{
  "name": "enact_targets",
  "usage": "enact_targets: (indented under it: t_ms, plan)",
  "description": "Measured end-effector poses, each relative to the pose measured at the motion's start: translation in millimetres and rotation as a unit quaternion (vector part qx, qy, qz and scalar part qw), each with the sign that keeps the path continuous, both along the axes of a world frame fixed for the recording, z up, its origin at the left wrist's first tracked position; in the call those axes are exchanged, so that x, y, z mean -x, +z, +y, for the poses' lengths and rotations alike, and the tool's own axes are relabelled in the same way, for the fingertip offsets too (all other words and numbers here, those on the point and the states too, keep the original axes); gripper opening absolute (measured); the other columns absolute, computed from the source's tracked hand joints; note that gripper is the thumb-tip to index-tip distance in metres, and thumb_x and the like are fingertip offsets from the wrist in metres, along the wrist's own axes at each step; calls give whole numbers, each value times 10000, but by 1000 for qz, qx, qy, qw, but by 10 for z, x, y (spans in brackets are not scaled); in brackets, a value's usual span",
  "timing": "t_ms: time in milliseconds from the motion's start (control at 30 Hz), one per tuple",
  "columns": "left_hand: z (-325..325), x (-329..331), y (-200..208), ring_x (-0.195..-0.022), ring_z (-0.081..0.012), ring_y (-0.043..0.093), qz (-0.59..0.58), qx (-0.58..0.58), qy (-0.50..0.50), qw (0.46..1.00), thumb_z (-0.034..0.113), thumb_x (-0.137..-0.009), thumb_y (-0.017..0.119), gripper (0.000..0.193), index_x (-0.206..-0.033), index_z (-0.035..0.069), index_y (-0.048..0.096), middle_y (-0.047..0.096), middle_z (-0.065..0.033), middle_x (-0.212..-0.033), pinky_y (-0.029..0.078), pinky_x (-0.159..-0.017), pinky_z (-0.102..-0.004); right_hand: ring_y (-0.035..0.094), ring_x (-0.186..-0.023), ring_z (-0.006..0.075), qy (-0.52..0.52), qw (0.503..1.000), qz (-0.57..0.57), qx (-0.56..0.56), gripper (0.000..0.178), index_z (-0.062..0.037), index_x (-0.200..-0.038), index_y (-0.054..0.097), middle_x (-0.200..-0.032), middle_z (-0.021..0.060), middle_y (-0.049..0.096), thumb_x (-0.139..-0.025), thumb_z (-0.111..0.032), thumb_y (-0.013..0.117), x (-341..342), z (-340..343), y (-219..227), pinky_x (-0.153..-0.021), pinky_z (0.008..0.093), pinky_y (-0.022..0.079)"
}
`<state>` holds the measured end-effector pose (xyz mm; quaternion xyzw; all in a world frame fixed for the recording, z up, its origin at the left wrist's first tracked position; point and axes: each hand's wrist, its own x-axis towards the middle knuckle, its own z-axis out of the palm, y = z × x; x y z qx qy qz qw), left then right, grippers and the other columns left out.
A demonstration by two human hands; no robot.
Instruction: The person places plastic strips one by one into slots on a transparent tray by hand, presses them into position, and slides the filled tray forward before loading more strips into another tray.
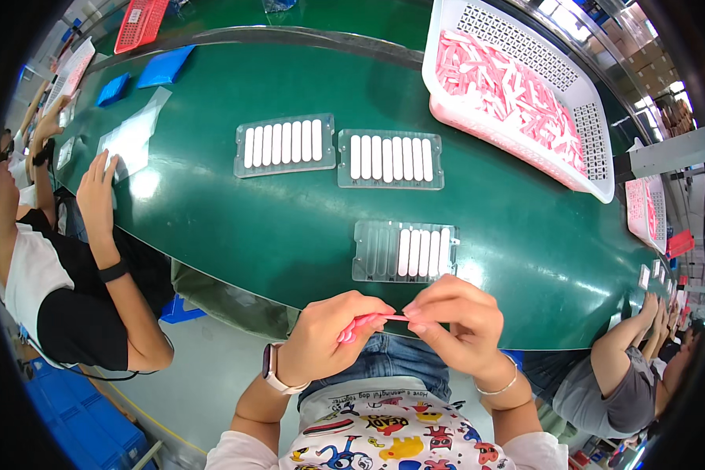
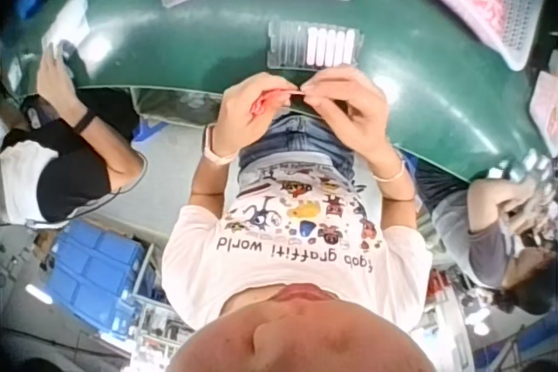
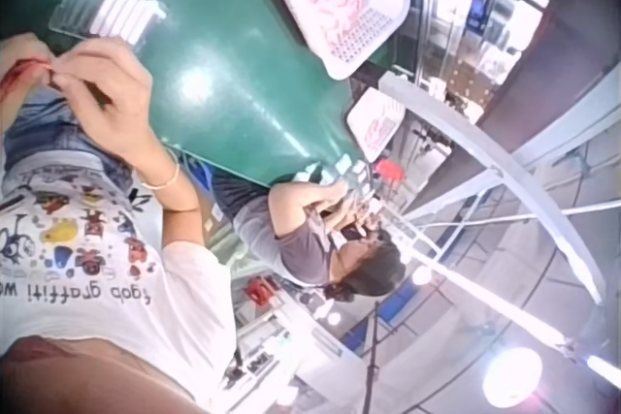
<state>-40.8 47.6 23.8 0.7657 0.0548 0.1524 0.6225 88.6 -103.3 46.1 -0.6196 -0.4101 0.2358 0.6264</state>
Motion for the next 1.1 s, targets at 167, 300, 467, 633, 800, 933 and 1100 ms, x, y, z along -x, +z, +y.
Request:
enact_targets:
  t_ms: [167, 300, 467, 633, 800, 933, 1100]
  plan:
    - [71, 21, -107, -680, -211, 655, -122, -165, 62, 977, -95, -713, 668, 337, -1021, 32, 613, 655, -102, -915, 523, -563, -266, 534, -722, 132, -2, 901, -419, -114, 224, -87, -852, 723, -929, 3, 651, -633, -69, 768, -65, -75, -24, -571, 263, 382]
    - [134, 60, -172, -670, -199, 650, -137, -173, 62, 973, -97, -673, 674, 391, -1033, 41, 616, 655, -104, -915, 521, -530, -269, 556, -757, 134, 1, 882, -459, -103, 191, -66, -834, 698, -959, 11, 657, -652, -59, 754, -29, -128, -69, -573, 258, 379]
    - [153, 52, -145, -681, -231, 667, -98, -211, 62, 971, -98, -684, 702, 344, -989, 41, 625, 667, -97, -854, 526, -550, -287, 626, -820, 152, 19, 903, -424, -63, 182, -45, -838, 661, -956, 83, 681, -676, -9, 737, -134, -49, -104, -597, 280, 419]
    - [180, 46, -170, -665, -219, 662, -83, -247, 61, 963, -99, -680, 692, 336, -981, 38, 633, 663, -92, -853, 521, -538, -280, 604, -710, 205, -22, 958, -257, 128, 117, -50, -835, 649, -796, 73, 668, -741, 10, 685, -385, 159, -31, -613, 295, 439]
    - [201, 141, -169, -685, -196, 641, -74, -176, -3, 982, -85, -651, 643, 377, -1008, 37, 641, 653, -76, -863, 529, -521, -276, 614, -696, 263, 99, 949, -178, 239, 57, -8, -808, 641, -735, 110, 644, -753, -15, 652, -609, 343, 107, -649, 373, 496]
    - [216, 153, -210, -696, -194, 645, -74, -177, 5, 981, -83, -644, 643, 387, -1011, 43, 644, 656, -69, -867, 529, -528, -284, 603, -700, 253, 126, 902, -231, 342, 142, -2, -748, 646, -694, 106, 610, -699, -96, 740, -756, 606, 166, -646, 333, 481]
    - [225, 175, -204, -713, -209, 653, -54, -190, 26, 980, -46, -681, 659, 358, -1021, 66, 648, 658, -61, -876, 530, -553, -293, 543, -956, 305, 100, 878, -321, 341, 316, -38, -887, 591, -905, 124, 560, -661, -172, 768, -793, 714, 163, -817, 394, 423]
